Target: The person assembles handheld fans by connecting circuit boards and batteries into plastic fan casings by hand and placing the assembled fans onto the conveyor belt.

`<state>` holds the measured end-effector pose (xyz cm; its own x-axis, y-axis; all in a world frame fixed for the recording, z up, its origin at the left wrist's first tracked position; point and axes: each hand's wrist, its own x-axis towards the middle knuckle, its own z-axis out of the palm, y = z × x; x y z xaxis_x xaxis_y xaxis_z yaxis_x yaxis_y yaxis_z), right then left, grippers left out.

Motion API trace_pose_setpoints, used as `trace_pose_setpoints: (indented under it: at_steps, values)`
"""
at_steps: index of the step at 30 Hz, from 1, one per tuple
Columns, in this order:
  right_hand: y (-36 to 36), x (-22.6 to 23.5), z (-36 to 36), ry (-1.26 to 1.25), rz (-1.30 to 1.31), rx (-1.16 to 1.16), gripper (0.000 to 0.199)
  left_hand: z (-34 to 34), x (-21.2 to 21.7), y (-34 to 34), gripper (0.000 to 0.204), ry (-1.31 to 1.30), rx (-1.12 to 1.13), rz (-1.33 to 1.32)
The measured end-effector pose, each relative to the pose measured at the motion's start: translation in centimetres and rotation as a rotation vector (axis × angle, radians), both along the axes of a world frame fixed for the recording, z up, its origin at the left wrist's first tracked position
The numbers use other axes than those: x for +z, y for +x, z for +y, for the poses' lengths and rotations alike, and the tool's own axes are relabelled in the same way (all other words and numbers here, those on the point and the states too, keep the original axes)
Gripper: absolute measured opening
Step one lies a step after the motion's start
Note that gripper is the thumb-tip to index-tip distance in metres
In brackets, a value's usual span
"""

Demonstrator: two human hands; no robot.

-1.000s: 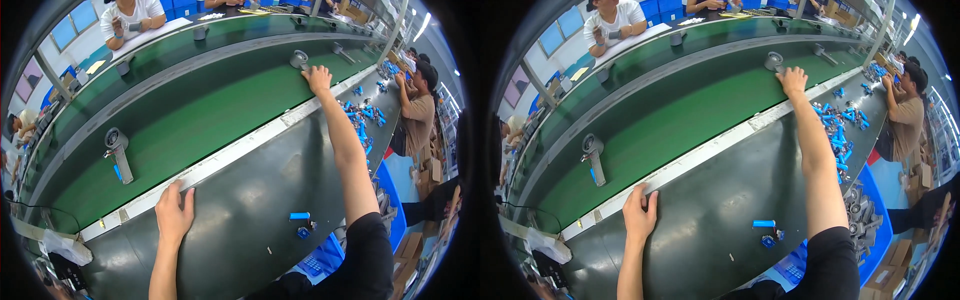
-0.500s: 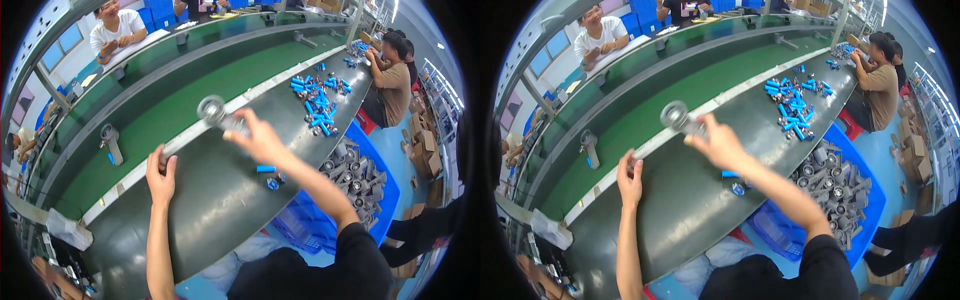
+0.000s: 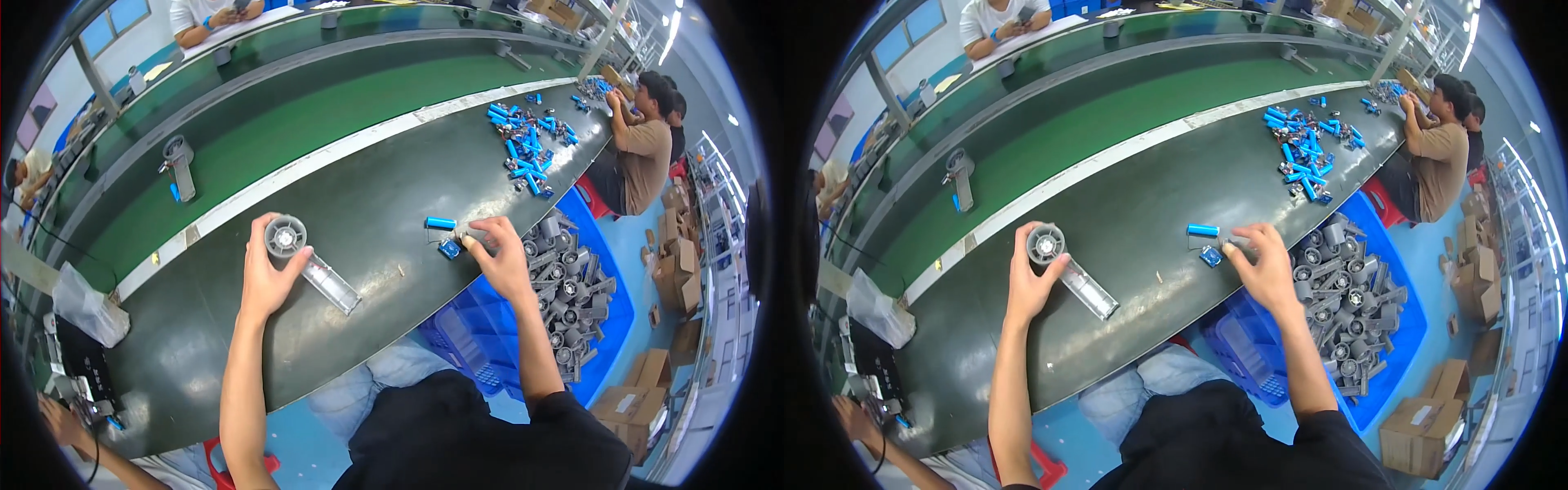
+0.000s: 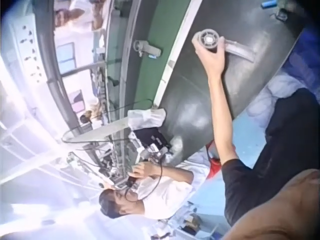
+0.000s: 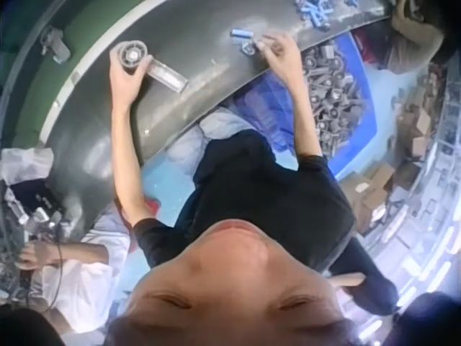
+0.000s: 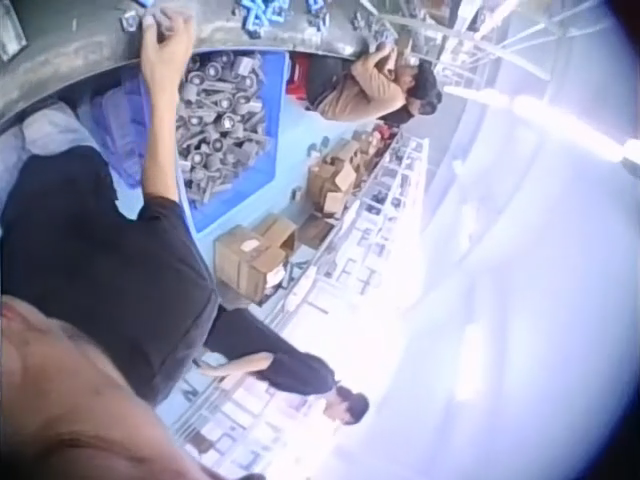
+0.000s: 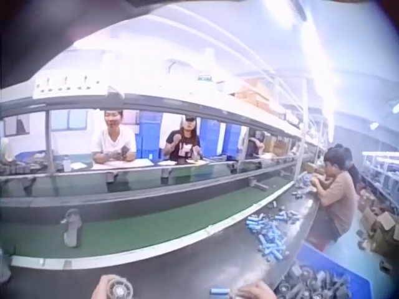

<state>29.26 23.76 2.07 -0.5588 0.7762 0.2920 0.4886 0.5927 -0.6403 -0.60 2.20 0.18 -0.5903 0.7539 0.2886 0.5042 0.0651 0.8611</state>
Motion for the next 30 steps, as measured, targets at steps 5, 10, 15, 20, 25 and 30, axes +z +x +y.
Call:
trace_pose_setpoints:
  at_steps: [5, 10, 15, 20, 25, 30]
  values:
    - [0.7, -0.6, 0.3, 0.000, -0.040, 0.077, 0.027, -0.1, -0.7, -0.3, 0.056, -0.030, 0.039, 0.066]
    - [-0.5, -0.5, 1.3, -0.317, 0.141, -0.014, 0.020, 0.2, -1.2, 0.1, 0.069, 0.019, 0.076, 0.070]
    - [-3.0, 3.0, 0.4, -0.760, 0.575, 0.248, 0.019, 0.0, -0.1, 0.6, 0.066, 0.134, 0.204, 0.354]
    - [-6.7, 3.6, -3.0, -1.164, 0.704, 0.529, 0.023, -0.5, 4.2, 3.2, 0.041, 0.256, 0.032, 0.280]
    - [-11.2, 3.0, -7.0, -1.393, 0.604, 0.752, 0.025, -0.8, 5.8, 4.2, 0.047, 0.275, -0.230, 0.182]
    - [-13.5, 3.2, -8.4, -1.374, 0.536, 0.791, 0.032, -3.0, 4.9, 2.9, 0.026, 0.440, -0.231, -0.241]
